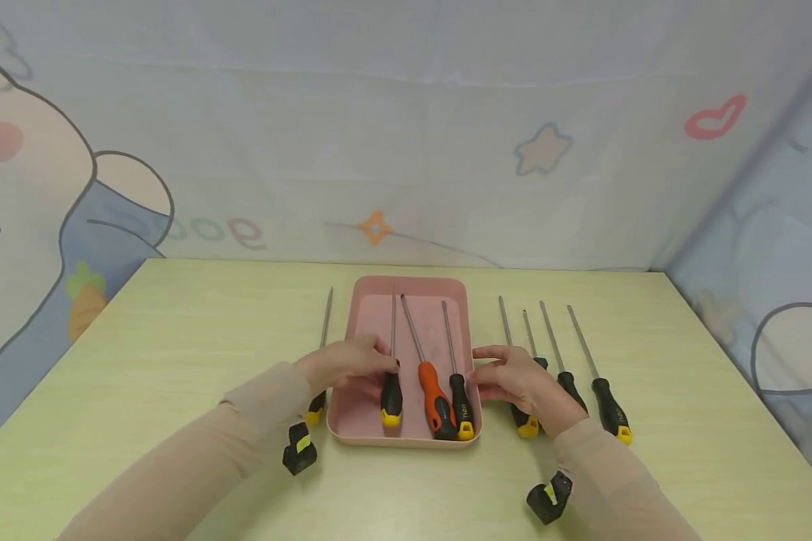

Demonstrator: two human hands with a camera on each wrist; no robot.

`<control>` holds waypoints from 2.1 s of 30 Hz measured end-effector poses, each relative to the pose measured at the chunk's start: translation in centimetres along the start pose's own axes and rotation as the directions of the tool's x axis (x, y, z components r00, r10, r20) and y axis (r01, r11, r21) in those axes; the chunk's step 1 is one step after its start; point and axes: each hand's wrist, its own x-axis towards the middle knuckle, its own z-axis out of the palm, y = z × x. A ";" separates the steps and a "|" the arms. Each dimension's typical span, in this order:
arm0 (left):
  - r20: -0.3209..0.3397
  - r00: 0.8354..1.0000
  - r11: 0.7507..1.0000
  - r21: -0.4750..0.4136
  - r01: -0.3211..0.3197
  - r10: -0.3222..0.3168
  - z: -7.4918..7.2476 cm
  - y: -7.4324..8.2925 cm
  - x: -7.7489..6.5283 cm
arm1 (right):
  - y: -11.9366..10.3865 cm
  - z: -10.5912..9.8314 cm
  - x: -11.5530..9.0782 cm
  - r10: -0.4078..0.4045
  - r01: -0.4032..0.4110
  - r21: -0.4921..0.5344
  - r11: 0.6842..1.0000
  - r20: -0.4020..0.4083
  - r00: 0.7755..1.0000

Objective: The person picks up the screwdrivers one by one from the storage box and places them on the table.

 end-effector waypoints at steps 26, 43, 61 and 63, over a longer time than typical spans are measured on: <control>0.184 0.976 0.975 -0.209 -0.077 0.116 -4.1 1.9 -1.8 | 0.0 -0.1 -0.1 0.008 -0.008 0.004 1.000 0.003 1.000; 0.083 0.989 0.963 -0.250 -0.099 0.123 -7.4 0.5 -3.3 | -0.1 -0.2 0.0 0.014 -0.014 0.007 1.000 -0.001 1.000; -0.017 0.990 0.955 -0.261 -0.142 0.143 -11.1 -2.5 -4.3 | 0.0 -0.5 0.1 0.011 -0.011 -0.024 1.000 -0.003 1.000; -0.029 0.990 0.956 -0.257 -0.138 0.136 -11.5 -2.9 -4.4 | 0.0 -0.5 0.1 0.010 -0.010 -0.022 1.000 -0.002 1.000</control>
